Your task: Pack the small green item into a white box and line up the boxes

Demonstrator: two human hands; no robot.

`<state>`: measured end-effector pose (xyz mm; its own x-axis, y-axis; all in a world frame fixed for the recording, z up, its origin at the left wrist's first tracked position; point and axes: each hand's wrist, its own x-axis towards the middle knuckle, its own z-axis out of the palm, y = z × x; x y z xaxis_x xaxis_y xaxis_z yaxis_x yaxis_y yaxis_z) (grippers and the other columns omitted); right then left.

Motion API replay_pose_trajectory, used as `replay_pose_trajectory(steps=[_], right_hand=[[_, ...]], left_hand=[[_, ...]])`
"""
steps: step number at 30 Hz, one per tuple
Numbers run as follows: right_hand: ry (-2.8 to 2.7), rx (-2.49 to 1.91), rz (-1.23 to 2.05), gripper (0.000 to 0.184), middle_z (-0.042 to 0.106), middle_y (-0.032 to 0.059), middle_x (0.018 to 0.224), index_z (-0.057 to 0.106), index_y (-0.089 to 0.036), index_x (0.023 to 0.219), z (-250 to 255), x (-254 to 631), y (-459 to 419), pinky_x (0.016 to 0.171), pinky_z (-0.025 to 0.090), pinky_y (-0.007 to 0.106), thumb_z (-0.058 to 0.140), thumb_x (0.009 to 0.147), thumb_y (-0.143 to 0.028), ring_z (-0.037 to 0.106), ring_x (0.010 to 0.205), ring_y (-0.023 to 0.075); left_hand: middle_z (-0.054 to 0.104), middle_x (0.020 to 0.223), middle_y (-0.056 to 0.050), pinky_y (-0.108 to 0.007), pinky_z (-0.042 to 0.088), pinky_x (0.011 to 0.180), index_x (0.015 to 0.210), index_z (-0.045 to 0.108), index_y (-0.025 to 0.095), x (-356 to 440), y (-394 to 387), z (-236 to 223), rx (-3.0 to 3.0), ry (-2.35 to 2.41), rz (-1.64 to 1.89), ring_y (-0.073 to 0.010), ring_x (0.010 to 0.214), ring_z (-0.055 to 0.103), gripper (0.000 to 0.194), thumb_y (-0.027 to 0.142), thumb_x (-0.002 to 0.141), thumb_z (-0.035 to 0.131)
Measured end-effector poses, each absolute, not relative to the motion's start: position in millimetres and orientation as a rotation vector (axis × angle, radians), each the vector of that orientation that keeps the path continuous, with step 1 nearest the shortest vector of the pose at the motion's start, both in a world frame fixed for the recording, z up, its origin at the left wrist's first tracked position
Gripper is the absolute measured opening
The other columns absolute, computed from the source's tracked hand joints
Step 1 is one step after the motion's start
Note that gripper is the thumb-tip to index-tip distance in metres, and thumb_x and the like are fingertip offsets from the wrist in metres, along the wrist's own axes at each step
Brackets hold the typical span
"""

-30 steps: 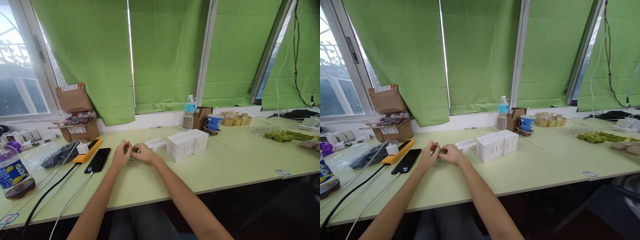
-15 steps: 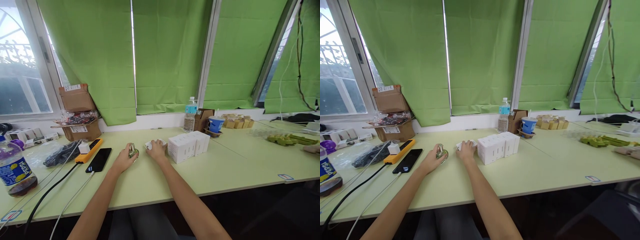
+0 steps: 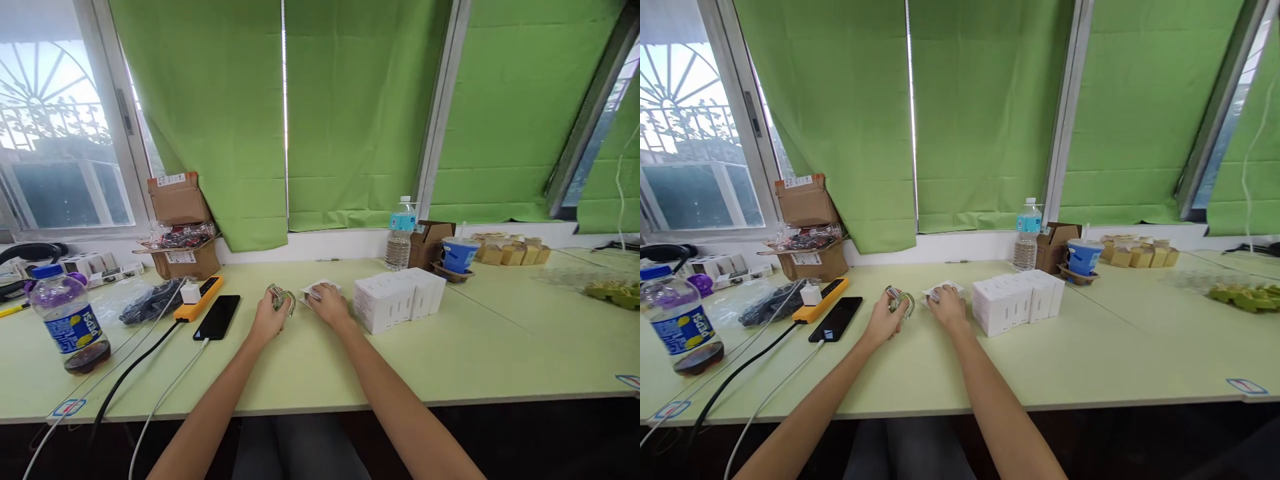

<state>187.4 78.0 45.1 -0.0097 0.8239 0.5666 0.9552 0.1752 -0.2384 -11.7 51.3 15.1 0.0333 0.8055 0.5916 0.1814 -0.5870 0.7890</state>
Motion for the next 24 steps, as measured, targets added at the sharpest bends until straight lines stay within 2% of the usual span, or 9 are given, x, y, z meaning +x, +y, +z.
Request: replay_pose_trajectory(steps=[1, 3, 6, 8, 10, 13, 18, 21, 24], right_hand=[[-1.876, -1.634, -0.288, 0.034, 0.06, 0.0066, 0.125, 0.07, -0.026, 0.115, 45, 184, 77, 0.088, 0.038, 0.034, 0.047, 0.095, -0.041, 0.049, 0.12, 0.0247], [-1.918, -1.553, -0.291, 0.035, 0.064, 0.0053, 0.118, 0.072, -0.027, 0.11, 44, 176, 75, 0.084, 0.037, 0.032, 0.042, 0.099, -0.039, 0.052, 0.115, 0.023], [-1.98, -1.408, -0.272, 0.032, 0.067, 0.0037, 0.11, 0.073, -0.024, 0.102, 42, 161, 71, 0.081, 0.035, 0.03, 0.042, 0.099, -0.032, 0.055, 0.107, 0.0205], [-1.991, -1.282, -0.234, 0.028, 0.068, 0.0035, 0.103, 0.071, -0.02, 0.093, 41, 151, 69, 0.081, 0.034, 0.028, 0.044, 0.096, -0.025, 0.056, 0.099, 0.0181], [-1.967, -1.166, -0.188, 0.027, 0.067, 0.004, 0.092, 0.066, -0.017, 0.082, 40, 143, 69, 0.079, 0.034, 0.026, 0.043, 0.095, -0.02, 0.056, 0.088, 0.0153], [-1.896, -1.062, -0.132, 0.031, 0.064, 0.0044, 0.084, 0.062, -0.015, 0.077, 39, 135, 70, 0.075, 0.034, 0.026, 0.038, 0.096, -0.02, 0.053, 0.078, 0.0135], [-1.782, -0.905, -0.021, 0.033, 0.067, 0.0064, 0.095, 0.068, -0.014, 0.093, 38, 133, 73, 0.079, 0.038, 0.026, 0.039, 0.1, -0.029, 0.057, 0.086, 0.0148], [-1.725, -0.891, 0.01, 0.036, 0.067, 0.0081, 0.093, 0.068, -0.014, 0.091, 38, 133, 73, 0.078, 0.04, 0.027, 0.04, 0.1, -0.034, 0.058, 0.084, 0.016], [-1.708, -0.872, 0.018, 0.036, 0.066, 0.008, 0.09, 0.068, -0.014, 0.089, 39, 132, 71, 0.078, 0.04, 0.027, 0.041, 0.1, -0.034, 0.057, 0.083, 0.0162]], left_hand=[[0.059, 0.078, -0.001, -0.027, 0.035, 0.034, 0.114, 0.046, 0.019, -10, 53, 15, 1.746, 0.96, 1.614, -0.012, 0.038, 0.046, 0.05, 0.059, 0.087, 0.059], [0.061, 0.088, -0.003, -0.028, 0.042, 0.036, 0.116, 0.043, 0.019, -7, 56, 17, 1.637, 0.861, 1.675, -0.0125, 0.045, 0.052, 0.054, 0.058, 0.085, 0.063], [0.06, 0.109, -0.01, -0.029, 0.054, 0.05, 0.117, 0.044, 0.017, -6, 59, 22, 1.515, 0.703, 1.756, -0.0165, 0.075, 0.064, 0.058, 0.053, 0.08, 0.069], [0.059, 0.115, -0.013, -0.028, 0.057, 0.058, 0.118, 0.045, 0.016, -7, 59, 26, 1.465, 0.616, 1.786, -0.0204, 0.093, 0.065, 0.06, 0.051, 0.078, 0.072], [0.058, 0.118, -0.014, -0.029, 0.059, 0.063, 0.12, 0.045, 0.015, -8, 58, 28, 1.429, 0.562, 1.801, -0.0223, 0.1, 0.064, 0.063, 0.05, 0.077, 0.074], [0.058, 0.12, -0.014, -0.03, 0.059, 0.063, 0.122, 0.045, 0.015, -10, 57, 29, 1.397, 0.539, 1.82, -0.0222, 0.1, 0.064, 0.065, 0.05, 0.077, 0.076], [0.059, 0.116, -0.013, -0.028, 0.057, 0.055, 0.121, 0.047, 0.014, -14, 60, 28, 1.405, 0.596, 1.798, -0.0214, 0.094, 0.064, 0.066, 0.052, 0.075, 0.076], [0.06, 0.107, -0.012, -0.028, 0.055, 0.049, 0.118, 0.049, 0.014, -14, 60, 26, 1.442, 0.645, 1.741, -0.0221, 0.089, 0.064, 0.067, 0.051, 0.071, 0.079], [0.059, 0.105, -0.01, -0.028, 0.056, 0.048, 0.115, 0.051, 0.015, -12, 57, 24, 1.457, 0.685, 1.757, -0.0221, 0.091, 0.064, 0.065, 0.05, 0.07, 0.081]])
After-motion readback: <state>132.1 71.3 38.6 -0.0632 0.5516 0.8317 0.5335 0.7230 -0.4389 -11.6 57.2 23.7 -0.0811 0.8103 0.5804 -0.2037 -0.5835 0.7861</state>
